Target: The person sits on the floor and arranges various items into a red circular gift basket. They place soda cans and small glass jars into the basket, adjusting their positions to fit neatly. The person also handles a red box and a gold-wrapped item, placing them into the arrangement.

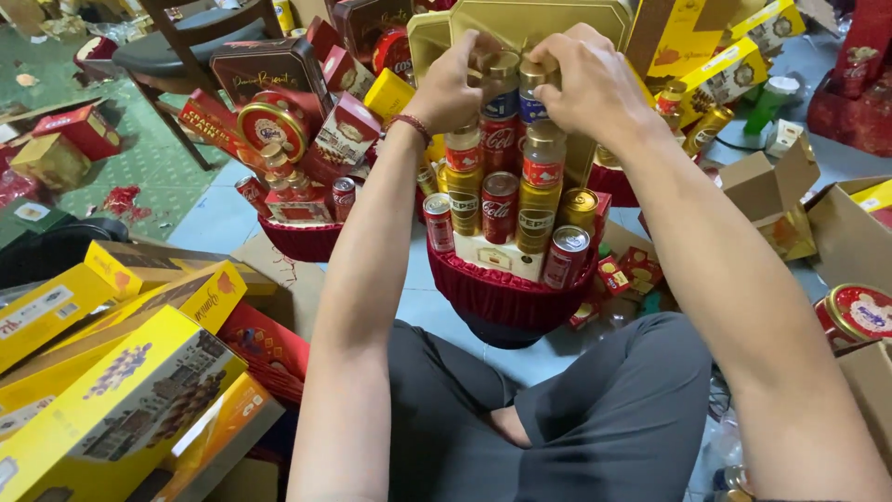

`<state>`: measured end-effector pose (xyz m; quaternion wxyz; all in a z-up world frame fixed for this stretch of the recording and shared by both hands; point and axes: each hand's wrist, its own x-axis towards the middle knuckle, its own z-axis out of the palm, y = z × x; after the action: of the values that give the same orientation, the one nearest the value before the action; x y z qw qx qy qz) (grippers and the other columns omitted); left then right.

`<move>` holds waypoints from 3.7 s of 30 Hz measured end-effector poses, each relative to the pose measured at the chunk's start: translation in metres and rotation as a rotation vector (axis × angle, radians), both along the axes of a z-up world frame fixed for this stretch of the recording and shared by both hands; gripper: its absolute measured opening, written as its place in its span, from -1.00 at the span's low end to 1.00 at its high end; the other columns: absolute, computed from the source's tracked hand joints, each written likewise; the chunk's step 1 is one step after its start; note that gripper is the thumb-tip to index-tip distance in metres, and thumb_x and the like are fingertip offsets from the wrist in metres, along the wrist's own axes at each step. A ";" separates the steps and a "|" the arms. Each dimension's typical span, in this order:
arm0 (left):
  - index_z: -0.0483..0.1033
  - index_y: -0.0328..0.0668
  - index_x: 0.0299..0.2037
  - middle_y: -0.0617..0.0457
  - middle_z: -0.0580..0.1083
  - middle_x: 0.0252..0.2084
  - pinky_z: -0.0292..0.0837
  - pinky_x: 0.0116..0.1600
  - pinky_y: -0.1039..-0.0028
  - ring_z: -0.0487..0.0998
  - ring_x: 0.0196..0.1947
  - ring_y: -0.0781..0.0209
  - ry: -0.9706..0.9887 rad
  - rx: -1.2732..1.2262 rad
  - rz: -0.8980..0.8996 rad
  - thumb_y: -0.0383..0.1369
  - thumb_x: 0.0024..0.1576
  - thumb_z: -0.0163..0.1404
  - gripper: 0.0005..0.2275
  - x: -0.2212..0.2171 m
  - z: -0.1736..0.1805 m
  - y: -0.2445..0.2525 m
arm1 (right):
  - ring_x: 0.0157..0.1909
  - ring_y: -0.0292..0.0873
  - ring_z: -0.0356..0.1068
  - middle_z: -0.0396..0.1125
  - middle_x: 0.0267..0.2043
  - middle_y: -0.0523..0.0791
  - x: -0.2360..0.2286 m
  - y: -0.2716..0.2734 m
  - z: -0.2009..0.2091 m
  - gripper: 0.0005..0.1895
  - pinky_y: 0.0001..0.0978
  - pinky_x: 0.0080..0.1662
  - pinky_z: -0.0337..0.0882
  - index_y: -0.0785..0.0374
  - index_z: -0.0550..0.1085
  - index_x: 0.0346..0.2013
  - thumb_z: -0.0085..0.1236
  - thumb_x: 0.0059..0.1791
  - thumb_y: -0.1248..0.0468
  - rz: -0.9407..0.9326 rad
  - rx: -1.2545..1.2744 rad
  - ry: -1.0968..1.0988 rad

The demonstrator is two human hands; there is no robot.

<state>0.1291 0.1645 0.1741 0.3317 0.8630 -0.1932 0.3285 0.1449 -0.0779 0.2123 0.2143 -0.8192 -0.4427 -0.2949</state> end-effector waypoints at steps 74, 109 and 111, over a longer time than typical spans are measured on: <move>0.46 -0.16 0.01 0.00 0.38 -0.24 0.45 -0.13 0.32 0.48 -0.28 0.06 -0.062 -0.660 0.356 -0.54 0.06 0.12 -0.70 -0.165 -0.353 -0.176 | -0.32 -0.04 0.49 0.37 -0.18 0.10 -0.059 -0.129 -0.385 -0.73 -0.31 -0.33 0.55 0.39 0.29 0.09 0.10 0.14 0.39 -0.110 0.906 0.720; 0.21 -0.30 0.31 -0.12 0.46 -0.16 0.54 -0.10 0.24 0.57 -0.19 -0.06 0.514 -0.682 0.111 -0.49 0.10 0.12 -0.45 -0.168 -0.378 -0.182 | -0.10 0.06 0.54 0.52 -0.26 -0.12 -0.092 -0.110 -0.345 -0.76 0.02 -0.07 0.52 0.08 0.49 -0.04 0.05 0.02 0.17 -0.236 -0.176 0.850; 0.22 -0.30 0.31 -0.12 0.46 -0.18 0.54 -0.10 0.25 0.57 -0.20 -0.05 0.521 -0.688 0.106 -0.51 0.09 0.11 -0.45 -0.169 -0.377 -0.182 | -0.11 0.04 0.55 0.52 -0.26 -0.14 -0.091 -0.109 -0.349 -0.75 0.01 -0.07 0.53 0.05 0.48 -0.02 0.07 0.02 0.14 -0.244 -0.197 0.824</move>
<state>-0.0395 -0.0175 -0.2026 0.6203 0.7650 0.0623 0.1616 0.0543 -0.1873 -0.1363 0.2576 -0.9312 -0.2463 0.0768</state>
